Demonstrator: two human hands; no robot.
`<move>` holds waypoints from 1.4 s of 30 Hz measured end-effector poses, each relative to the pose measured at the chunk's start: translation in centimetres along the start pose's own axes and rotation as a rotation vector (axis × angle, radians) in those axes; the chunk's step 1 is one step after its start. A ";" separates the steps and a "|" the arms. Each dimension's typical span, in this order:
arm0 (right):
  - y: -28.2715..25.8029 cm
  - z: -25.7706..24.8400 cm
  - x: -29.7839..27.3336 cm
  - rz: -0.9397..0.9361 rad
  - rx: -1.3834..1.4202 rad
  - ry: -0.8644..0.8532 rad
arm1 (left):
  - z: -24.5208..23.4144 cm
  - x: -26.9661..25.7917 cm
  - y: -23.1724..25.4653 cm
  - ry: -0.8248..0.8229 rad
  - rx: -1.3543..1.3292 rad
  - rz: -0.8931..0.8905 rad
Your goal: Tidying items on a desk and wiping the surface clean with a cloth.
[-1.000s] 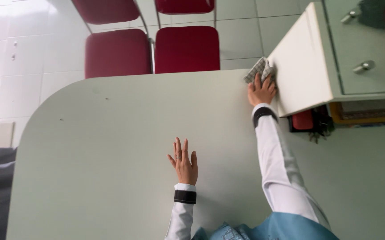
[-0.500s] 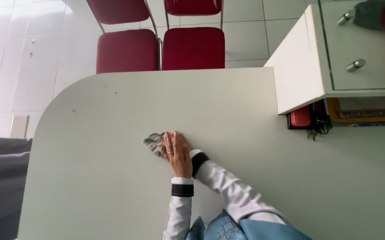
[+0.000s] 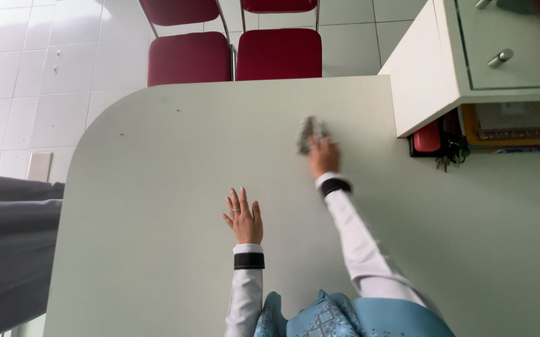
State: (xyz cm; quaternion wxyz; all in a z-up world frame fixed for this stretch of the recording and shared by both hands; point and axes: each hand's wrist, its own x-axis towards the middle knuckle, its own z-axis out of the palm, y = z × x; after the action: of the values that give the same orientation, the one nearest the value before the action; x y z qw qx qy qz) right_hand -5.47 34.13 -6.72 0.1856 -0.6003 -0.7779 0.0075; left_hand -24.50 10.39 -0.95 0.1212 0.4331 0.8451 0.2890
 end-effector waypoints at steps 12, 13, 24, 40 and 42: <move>-4.1 0.2 -12.2 -0.098 1.632 -0.471 | -7.3 -3.7 -4.1 0.007 -0.060 0.087; 1.4 0.3 -10.6 0.207 1.656 -0.184 | -7.6 -3.8 -4.5 -0.005 -0.051 0.088; -8.1 0.9 -20.9 0.087 -0.095 0.104 | -11.3 -6.3 -8.4 -0.042 -0.060 0.081; 4.4 -7.4 -37.4 0.454 0.445 0.246 | -16.1 -10.8 -10.3 -0.139 -0.112 0.240; 2.9 -9.2 -37.8 0.400 -0.005 0.195 | -16.5 -11.5 -11.0 -0.150 -0.110 0.240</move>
State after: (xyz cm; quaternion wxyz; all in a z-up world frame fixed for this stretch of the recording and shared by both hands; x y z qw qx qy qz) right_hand 7.95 -2.35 -9.40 0.2535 -0.7409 -0.6218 -0.0157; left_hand -32.43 -10.24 5.24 0.1722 0.5439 0.7588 0.3142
